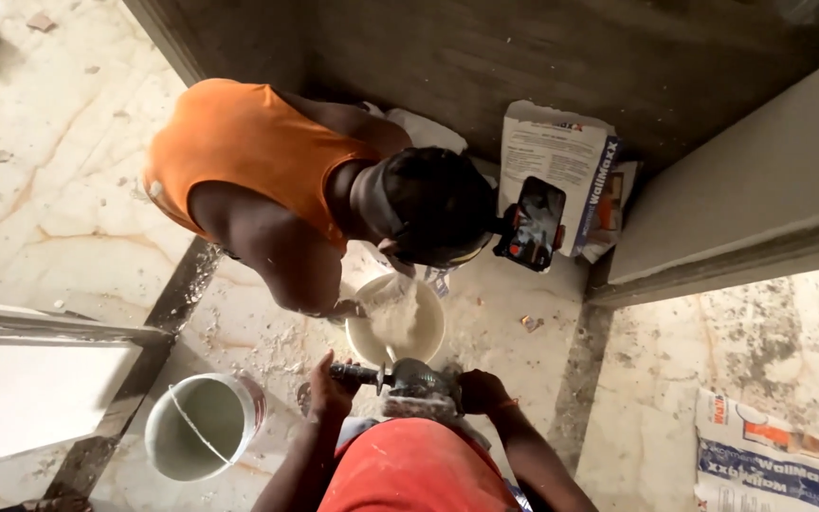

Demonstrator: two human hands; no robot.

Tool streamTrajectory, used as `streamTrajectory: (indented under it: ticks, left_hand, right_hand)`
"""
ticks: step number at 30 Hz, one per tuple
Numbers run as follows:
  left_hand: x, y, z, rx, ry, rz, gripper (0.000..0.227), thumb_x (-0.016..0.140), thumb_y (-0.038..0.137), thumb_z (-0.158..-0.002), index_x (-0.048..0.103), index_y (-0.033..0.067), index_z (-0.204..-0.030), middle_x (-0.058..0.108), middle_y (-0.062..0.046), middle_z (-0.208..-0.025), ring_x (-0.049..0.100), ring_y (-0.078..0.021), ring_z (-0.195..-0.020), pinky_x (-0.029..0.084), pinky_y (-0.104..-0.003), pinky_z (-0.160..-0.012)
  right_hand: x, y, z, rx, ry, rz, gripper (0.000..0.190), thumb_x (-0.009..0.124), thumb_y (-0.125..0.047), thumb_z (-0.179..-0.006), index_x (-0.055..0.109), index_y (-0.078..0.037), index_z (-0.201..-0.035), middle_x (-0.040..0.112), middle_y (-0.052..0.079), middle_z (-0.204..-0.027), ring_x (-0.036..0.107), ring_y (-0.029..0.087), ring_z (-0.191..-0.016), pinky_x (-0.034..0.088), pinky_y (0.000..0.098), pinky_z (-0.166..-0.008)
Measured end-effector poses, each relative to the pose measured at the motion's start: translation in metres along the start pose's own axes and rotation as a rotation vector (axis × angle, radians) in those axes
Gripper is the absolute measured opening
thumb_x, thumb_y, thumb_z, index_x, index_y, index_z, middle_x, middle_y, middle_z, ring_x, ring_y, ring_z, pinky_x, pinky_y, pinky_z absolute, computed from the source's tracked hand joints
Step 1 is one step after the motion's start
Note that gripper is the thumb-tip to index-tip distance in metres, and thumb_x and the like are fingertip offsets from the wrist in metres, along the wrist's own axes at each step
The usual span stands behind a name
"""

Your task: The person holds an electric paddle mixer with both hands and mixes white wall putty in a bucket on the floor. A second worker pours putty powder from bags into the bucket while the person continues mixing the compound to a uniform paste.

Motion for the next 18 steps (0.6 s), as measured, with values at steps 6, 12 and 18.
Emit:
streamTrajectory:
  ticks: [6, 12, 18]
  left_hand:
    - [-0.025, 0.007, -0.010, 0.063, 0.063, 0.080, 0.047, 0.069, 0.044, -0.092, 0.055, 0.0069, -0.118, 0.061, -0.010, -0.108, 0.062, -0.0286, -0.099, 0.053, -0.047, -0.091]
    - [-0.024, 0.005, 0.005, 0.081, 0.024, 0.068, 0.041, 0.066, 0.044, -0.091, 0.057, 0.0099, -0.113, 0.064, -0.008, -0.102, 0.062, -0.0274, -0.097, 0.052, -0.047, -0.091]
    - [-0.024, -0.005, -0.044, -0.025, -0.107, 0.074, 0.042, 0.066, 0.048, -0.093, 0.059, 0.0095, -0.106, 0.066, -0.009, -0.099, 0.065, -0.0288, -0.094, 0.053, -0.047, -0.088]
  right_hand:
    - [-0.021, -0.024, -0.007, -0.056, -0.024, 0.003, 0.028, 0.068, -0.036, -0.081, 0.075, -0.015, -0.099, 0.075, 0.016, -0.098, 0.072, 0.036, -0.096, 0.058, 0.0475, -0.085]
    - [-0.037, -0.030, 0.002, -0.065, -0.009, -0.010, 0.031, 0.068, -0.040, -0.080, 0.075, -0.015, -0.096, 0.076, 0.015, -0.096, 0.073, 0.036, -0.095, 0.058, 0.0481, -0.085]
    - [-0.042, -0.017, 0.013, -0.030, -0.035, 0.053, 0.029, 0.068, -0.039, -0.082, 0.076, -0.013, -0.091, 0.075, 0.018, -0.095, 0.073, 0.038, -0.094, 0.058, 0.0491, -0.084]
Point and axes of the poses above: each hand's wrist, its own z-axis away from the middle knuckle, its own x-axis out of the palm, y = z × x, the point moved 1 cm from there along -z, towards the middle knuckle
